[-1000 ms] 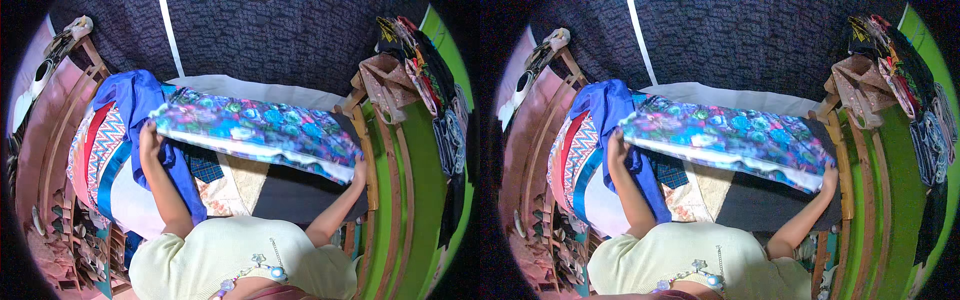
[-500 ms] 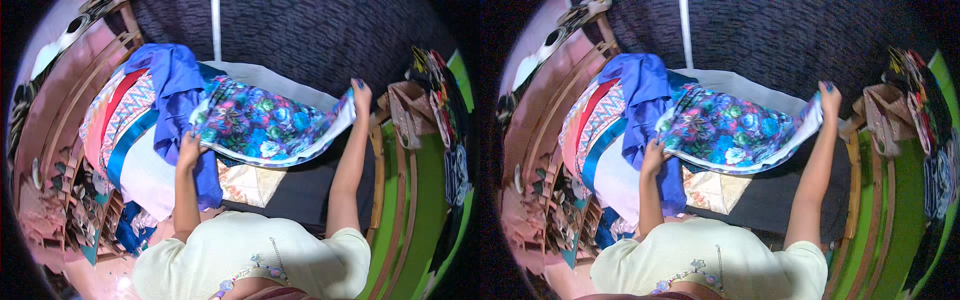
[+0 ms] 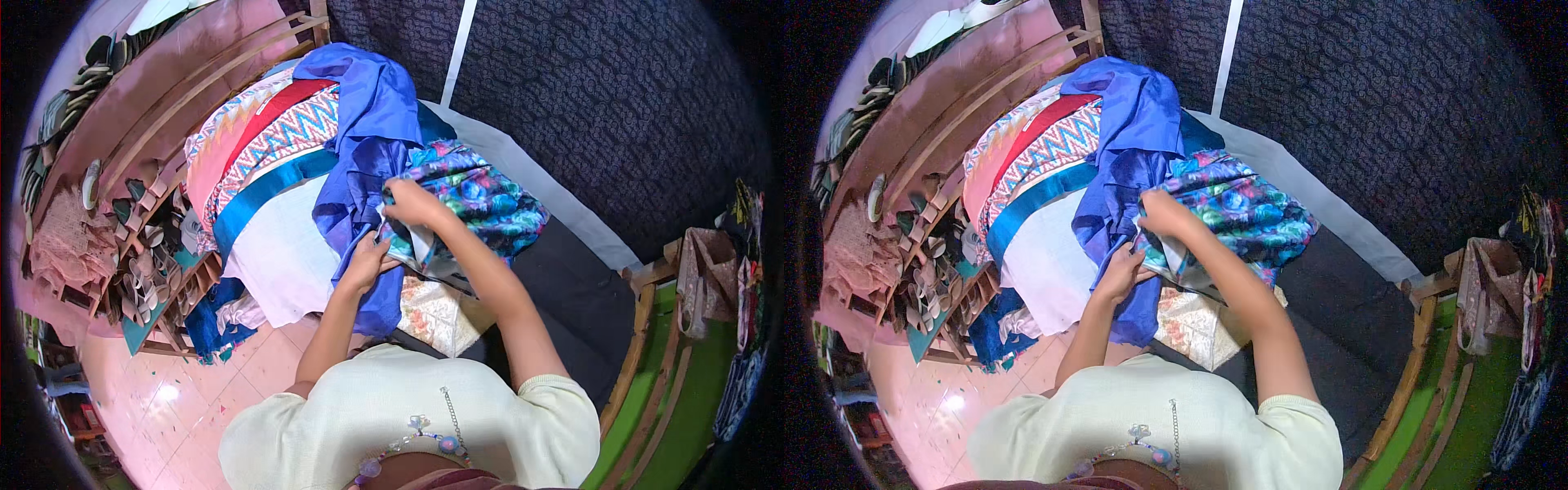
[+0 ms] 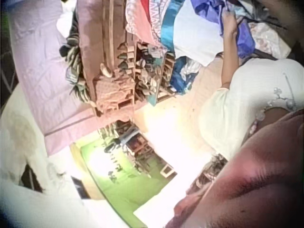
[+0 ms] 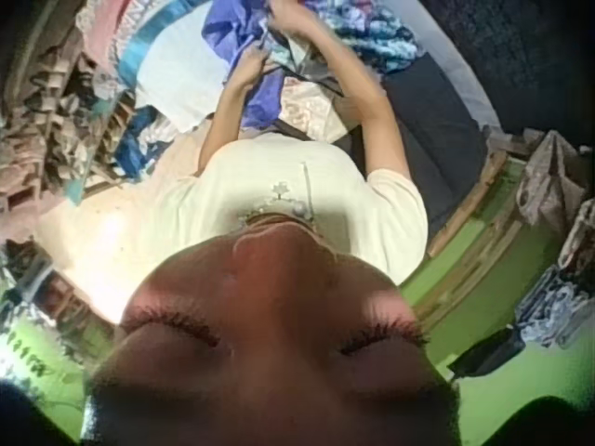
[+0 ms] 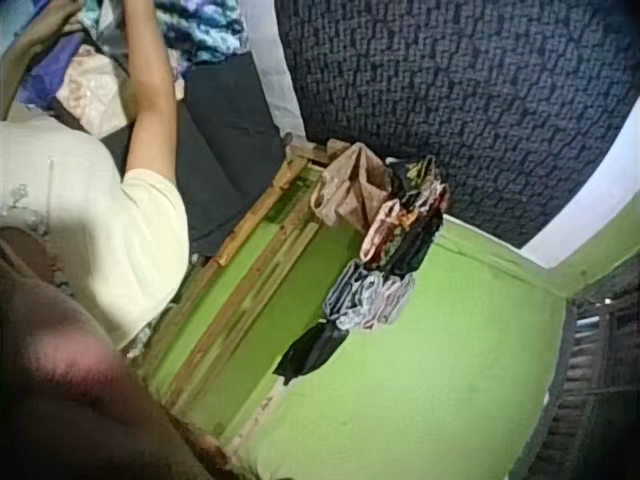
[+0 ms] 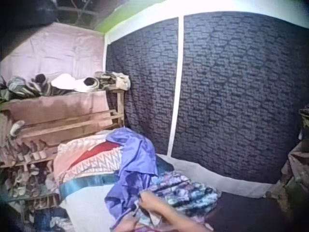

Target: Folding floral-patterned fabric on a wooden frame bench.

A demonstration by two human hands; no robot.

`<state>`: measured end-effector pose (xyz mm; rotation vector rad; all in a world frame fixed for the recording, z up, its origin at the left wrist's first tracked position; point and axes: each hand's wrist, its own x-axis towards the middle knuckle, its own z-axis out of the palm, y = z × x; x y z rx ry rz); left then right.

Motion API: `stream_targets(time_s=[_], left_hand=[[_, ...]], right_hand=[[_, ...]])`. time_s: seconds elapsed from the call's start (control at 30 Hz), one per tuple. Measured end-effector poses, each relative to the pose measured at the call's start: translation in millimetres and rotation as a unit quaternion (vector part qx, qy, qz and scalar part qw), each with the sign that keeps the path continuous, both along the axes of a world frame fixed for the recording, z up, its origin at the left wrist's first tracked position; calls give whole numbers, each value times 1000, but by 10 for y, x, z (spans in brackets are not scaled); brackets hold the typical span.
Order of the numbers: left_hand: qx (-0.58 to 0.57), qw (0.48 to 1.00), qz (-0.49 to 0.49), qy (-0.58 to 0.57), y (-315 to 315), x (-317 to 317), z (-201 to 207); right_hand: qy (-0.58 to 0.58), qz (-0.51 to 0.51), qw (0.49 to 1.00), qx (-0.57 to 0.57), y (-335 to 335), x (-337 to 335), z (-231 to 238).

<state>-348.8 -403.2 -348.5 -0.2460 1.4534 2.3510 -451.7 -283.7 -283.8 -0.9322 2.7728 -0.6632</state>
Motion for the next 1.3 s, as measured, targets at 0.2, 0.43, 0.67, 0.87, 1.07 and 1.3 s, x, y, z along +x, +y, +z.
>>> stream_targets(time_s=[0.2,0.43,0.67,0.87,1.07,1.3], left_hand=[[90,996,9,22,-10,-19,41],[48,999,-2,20,35,-76,8],[85,995,56,18,-21,-127,-241],[-37,995,52,72,66,-138,-158],[-127,986,50,94,61,-151,-50],[-43,995,40,80,97,-245,111]], right_hand=[[-19,13,997,-74,143,307,-90],[-19,60,980,-191,337,290,-461],[-365,25,890,-271,378,417,-286],[-166,32,953,-251,350,588,-418],[-34,-234,890,-389,897,793,-367],[-29,-659,751,27,1650,1231,-556]])
